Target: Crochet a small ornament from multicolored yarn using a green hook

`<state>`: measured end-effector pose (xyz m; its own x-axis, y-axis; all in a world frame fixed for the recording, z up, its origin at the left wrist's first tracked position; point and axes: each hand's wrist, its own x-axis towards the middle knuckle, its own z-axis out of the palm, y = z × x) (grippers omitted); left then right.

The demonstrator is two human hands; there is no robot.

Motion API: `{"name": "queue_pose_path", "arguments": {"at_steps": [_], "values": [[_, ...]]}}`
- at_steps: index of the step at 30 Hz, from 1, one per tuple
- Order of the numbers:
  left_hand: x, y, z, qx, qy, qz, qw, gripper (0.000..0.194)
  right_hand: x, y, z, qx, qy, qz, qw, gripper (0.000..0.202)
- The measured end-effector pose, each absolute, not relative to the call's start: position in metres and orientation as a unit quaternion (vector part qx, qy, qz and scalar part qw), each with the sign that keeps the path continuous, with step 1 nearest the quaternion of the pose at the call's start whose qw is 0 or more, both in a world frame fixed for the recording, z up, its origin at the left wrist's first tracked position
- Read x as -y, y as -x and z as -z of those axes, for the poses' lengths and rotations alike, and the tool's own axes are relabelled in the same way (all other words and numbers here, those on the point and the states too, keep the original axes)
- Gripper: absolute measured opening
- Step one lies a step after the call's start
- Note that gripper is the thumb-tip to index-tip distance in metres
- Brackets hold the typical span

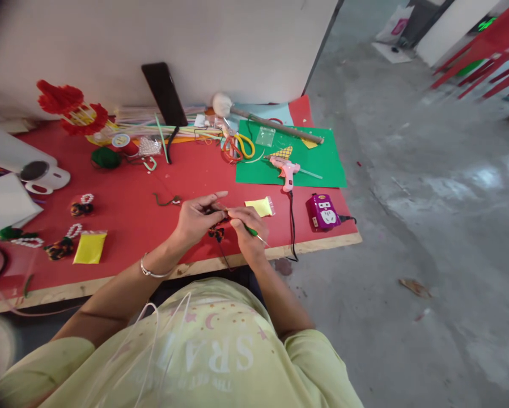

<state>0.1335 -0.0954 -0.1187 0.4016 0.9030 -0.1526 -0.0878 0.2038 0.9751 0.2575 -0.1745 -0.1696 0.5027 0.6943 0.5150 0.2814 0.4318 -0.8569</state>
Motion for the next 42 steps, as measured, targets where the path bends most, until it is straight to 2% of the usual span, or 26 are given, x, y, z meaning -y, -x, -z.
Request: {"name": "queue_pose_path", "arguments": {"at_steps": [4, 7, 11, 16, 21, 30, 35, 38, 42], "values": [[0.091, -0.130, 0.115, -0.371, -0.446, -0.330, 0.745, 0.047, 0.172, -0.255, 0.174, 0.475, 0.528, -0.060, 0.701, 0.018], [0.080, -0.122, 0.112, -0.335, -0.421, -0.227, 0.812, 0.043, 0.164, -0.264, 0.180, 0.449, 0.493, -0.150, 0.730, 0.032], [0.067, -0.109, 0.109, -0.323, -0.489, -0.200, 0.785, 0.043, 0.153, -0.300, 0.180, 0.478, 0.443, -0.330, 0.683, 0.042], [0.064, -0.104, 0.107, -0.323, -0.520, -0.174, 0.771, 0.044, 0.149, -0.336, 0.166, 0.533, 0.393, -0.404, 0.631, 0.033], [0.065, -0.111, 0.105, -0.319, -0.530, -0.166, 0.768, 0.038, 0.150, -0.340, 0.160, 0.556, 0.367, -0.415, 0.620, 0.025], [0.065, -0.112, 0.104, -0.326, -0.550, -0.133, 0.757, 0.039, 0.149, -0.348, 0.156, 0.608, 0.362, -0.426, 0.564, 0.023], [0.065, -0.116, 0.105, -0.320, -0.562, -0.116, 0.754, 0.038, 0.151, -0.335, 0.164, 0.563, 0.376, -0.442, 0.588, 0.034], [0.065, -0.118, 0.105, -0.316, -0.577, -0.123, 0.743, 0.032, 0.156, -0.323, 0.168, 0.536, 0.383, -0.434, 0.615, 0.033], [0.067, -0.118, 0.106, -0.311, -0.571, -0.124, 0.749, 0.039, 0.161, -0.313, 0.170, 0.506, 0.401, -0.421, 0.637, 0.036]]}}
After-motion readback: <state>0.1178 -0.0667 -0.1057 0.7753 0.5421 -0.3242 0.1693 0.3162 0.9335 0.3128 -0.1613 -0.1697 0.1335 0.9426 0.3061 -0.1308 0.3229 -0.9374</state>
